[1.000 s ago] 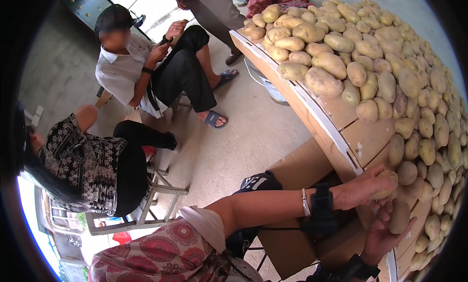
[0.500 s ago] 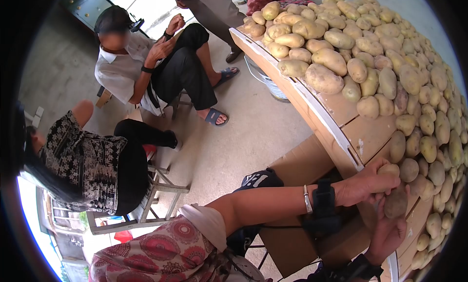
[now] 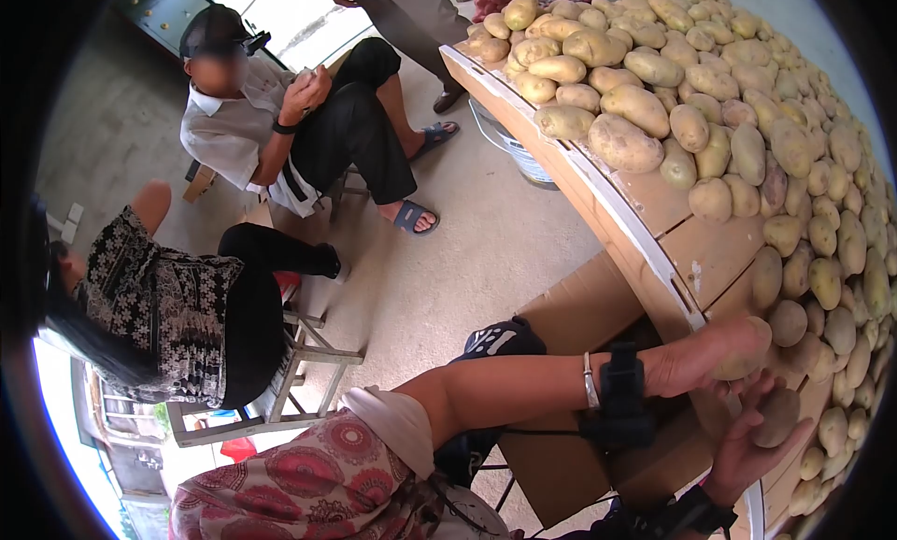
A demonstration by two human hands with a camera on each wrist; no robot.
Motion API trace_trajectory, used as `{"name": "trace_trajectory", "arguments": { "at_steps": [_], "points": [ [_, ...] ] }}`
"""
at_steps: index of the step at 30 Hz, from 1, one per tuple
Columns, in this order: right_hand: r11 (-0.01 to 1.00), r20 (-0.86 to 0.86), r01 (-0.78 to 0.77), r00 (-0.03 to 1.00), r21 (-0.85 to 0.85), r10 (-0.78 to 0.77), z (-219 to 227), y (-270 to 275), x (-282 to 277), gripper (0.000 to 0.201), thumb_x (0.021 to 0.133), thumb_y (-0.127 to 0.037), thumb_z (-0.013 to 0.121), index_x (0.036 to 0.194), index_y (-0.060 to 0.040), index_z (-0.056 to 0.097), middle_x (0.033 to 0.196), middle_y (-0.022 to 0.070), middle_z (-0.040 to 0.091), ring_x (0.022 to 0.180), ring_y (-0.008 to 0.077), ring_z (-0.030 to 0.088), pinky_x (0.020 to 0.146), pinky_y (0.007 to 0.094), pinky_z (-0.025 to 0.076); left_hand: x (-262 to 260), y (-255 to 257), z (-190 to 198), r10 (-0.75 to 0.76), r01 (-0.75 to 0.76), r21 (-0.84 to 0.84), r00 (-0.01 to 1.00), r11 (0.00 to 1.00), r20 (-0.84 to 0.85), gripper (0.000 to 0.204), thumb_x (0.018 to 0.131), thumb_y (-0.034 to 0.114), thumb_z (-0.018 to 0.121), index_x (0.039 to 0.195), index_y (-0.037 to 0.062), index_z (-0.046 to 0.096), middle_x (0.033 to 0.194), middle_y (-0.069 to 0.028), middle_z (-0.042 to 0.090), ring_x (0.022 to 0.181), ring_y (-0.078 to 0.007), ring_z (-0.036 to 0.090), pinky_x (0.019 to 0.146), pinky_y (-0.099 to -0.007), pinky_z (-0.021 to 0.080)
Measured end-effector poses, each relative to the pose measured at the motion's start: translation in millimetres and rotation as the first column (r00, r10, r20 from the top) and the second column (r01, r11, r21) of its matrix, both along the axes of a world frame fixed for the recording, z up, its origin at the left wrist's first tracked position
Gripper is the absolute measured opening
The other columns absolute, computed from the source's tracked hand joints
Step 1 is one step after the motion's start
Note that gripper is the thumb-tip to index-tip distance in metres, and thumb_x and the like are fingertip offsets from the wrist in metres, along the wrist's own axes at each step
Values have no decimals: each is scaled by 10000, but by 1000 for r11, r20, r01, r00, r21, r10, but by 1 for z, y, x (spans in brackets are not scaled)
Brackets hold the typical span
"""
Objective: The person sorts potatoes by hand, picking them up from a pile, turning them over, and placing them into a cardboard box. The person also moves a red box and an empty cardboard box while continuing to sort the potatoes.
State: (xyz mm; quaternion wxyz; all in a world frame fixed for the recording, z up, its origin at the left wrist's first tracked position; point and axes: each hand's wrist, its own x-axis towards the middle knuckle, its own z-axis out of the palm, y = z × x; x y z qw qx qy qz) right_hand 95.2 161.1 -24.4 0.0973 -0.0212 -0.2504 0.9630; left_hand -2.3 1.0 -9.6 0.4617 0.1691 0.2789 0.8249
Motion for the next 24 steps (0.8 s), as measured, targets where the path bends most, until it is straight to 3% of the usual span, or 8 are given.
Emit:
{"name": "trace_trajectory", "arguments": {
  "at_steps": [2,4,5,7,9,12,18,24],
  "points": [
    [976,-71,-156,987,-152,147,-1,4,3,569,920,-446,352,1296,-21,311,1184,170,442,1019,232,487,851,345,456,-1,-4,-2,20,-20,-38,1000,999,-22,386,860,463,467,1059,133,457,953,-12,540,836,-85,522,592,-236,418],
    [984,-35,-129,990,122,134,-9,4,-1,533,921,-440,355,1274,-41,354,1160,160,470,1011,215,491,808,326,469,5,-5,-2,53,-53,2,999,999,3,378,892,440,424,1134,150,439,996,-2,541,871,-90,518,624,-235,437],
    [988,64,13,998,156,-23,-1,-11,-4,516,920,-438,358,1265,-55,373,1139,147,494,1027,226,491,797,347,473,8,-11,9,160,-152,-99,984,983,73,374,909,429,395,1175,169,431,1020,11,537,890,-82,506,656,-242,453],
    [971,-63,-182,983,-152,174,12,-18,-10,528,906,-438,372,1252,-39,386,1170,163,489,1077,300,474,853,404,455,1,-16,6,153,-132,-155,980,979,128,315,911,395,406,1126,171,463,987,-2,566,843,-110,540,637,-250,460],
    [991,71,-36,996,-126,45,22,-24,-13,502,882,-376,406,1240,-24,384,1185,174,483,1118,322,461,918,417,413,-5,-13,16,253,-204,-254,951,945,179,326,896,385,415,1091,136,495,949,-25,595,729,-124,558,580,-228,436],
    [980,63,-34,997,-197,47,28,-17,-2,487,882,-350,393,1242,-22,383,1219,176,451,1123,319,455,943,459,378,-4,-9,18,84,-65,-167,990,984,115,421,872,418,418,1054,57,534,919,-73,612,658,-132,535,564,-231,426],
    [991,12,-12,1000,-132,14,33,-18,2,459,876,-277,369,1248,-8,374,1228,191,437,1147,313,434,967,473,346,2,-4,20,159,-95,-290,966,952,202,395,872,406,394,1054,72,503,946,-119,622,652,-151,528,584,-249,415],
    [983,3,-25,1000,-182,26,29,-17,0,437,888,-202,347,1260,27,351,1255,208,424,1184,313,410,1008,445,322,-7,-8,15,109,-98,-129,991,987,83,468,871,445,364,1060,48,524,979,-140,600,638,-161,499,545,-239,392]
  ]
}}
